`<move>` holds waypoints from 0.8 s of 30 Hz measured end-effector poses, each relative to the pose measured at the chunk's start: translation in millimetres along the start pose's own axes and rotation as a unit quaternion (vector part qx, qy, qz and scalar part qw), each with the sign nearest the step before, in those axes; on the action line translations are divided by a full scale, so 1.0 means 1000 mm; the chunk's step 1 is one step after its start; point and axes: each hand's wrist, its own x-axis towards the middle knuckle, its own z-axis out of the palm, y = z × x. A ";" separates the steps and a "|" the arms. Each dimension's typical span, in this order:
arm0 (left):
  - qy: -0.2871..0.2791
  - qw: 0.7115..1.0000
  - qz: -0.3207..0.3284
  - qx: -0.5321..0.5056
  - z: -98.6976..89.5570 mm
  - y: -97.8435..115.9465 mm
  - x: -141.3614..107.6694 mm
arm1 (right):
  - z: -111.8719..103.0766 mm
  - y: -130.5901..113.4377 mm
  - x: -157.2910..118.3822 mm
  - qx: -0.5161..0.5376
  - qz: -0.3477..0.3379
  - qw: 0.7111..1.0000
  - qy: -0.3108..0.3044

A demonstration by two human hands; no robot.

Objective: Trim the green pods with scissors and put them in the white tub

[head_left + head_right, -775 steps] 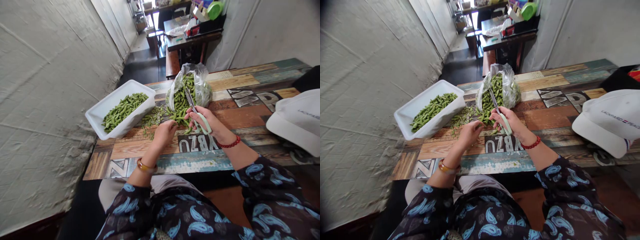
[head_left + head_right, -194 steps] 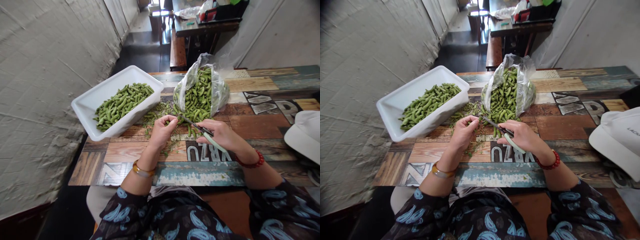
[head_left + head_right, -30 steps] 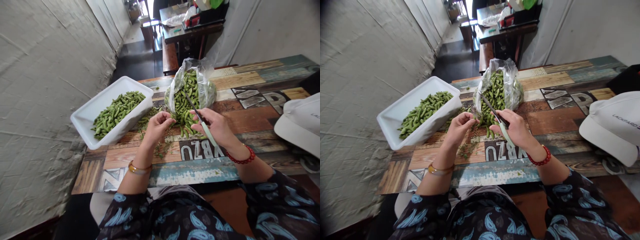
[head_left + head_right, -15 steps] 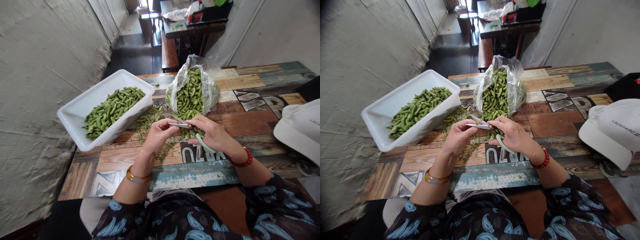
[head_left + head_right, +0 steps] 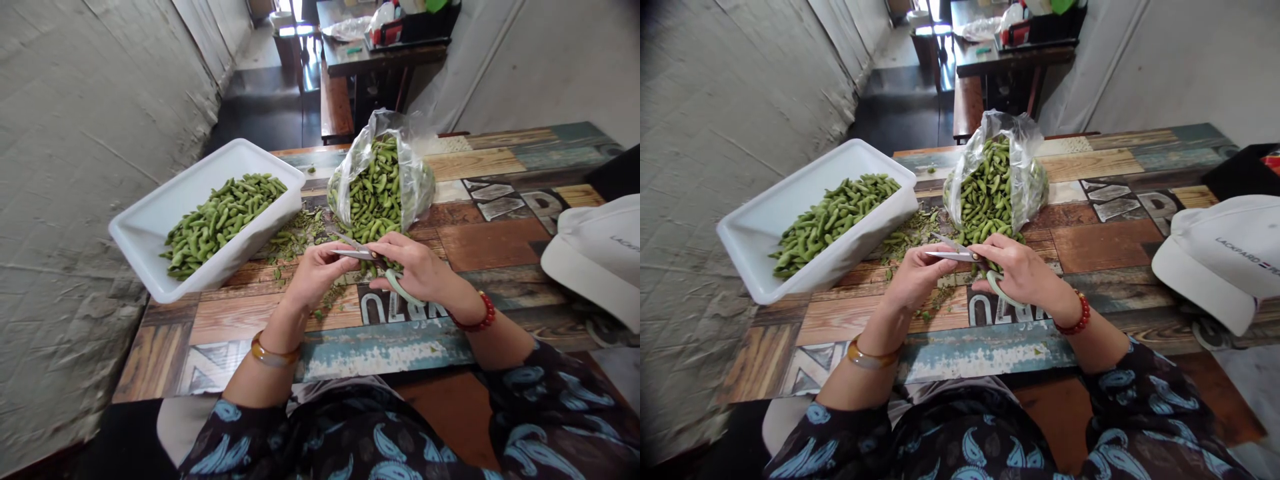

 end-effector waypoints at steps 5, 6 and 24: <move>-0.009 1.000 0.008 0.013 -0.002 0.000 0.001 | 0.001 0.000 -0.001 -0.018 -0.002 1.000 0.008; -0.011 1.000 0.010 0.018 -0.002 -0.001 0.001 | 0.001 0.000 -0.001 -0.025 0.003 1.000 0.005; 0.082 0.982 -0.041 -0.164 -0.003 0.002 0.007 | 0.003 0.010 0.000 -0.050 0.042 0.990 0.122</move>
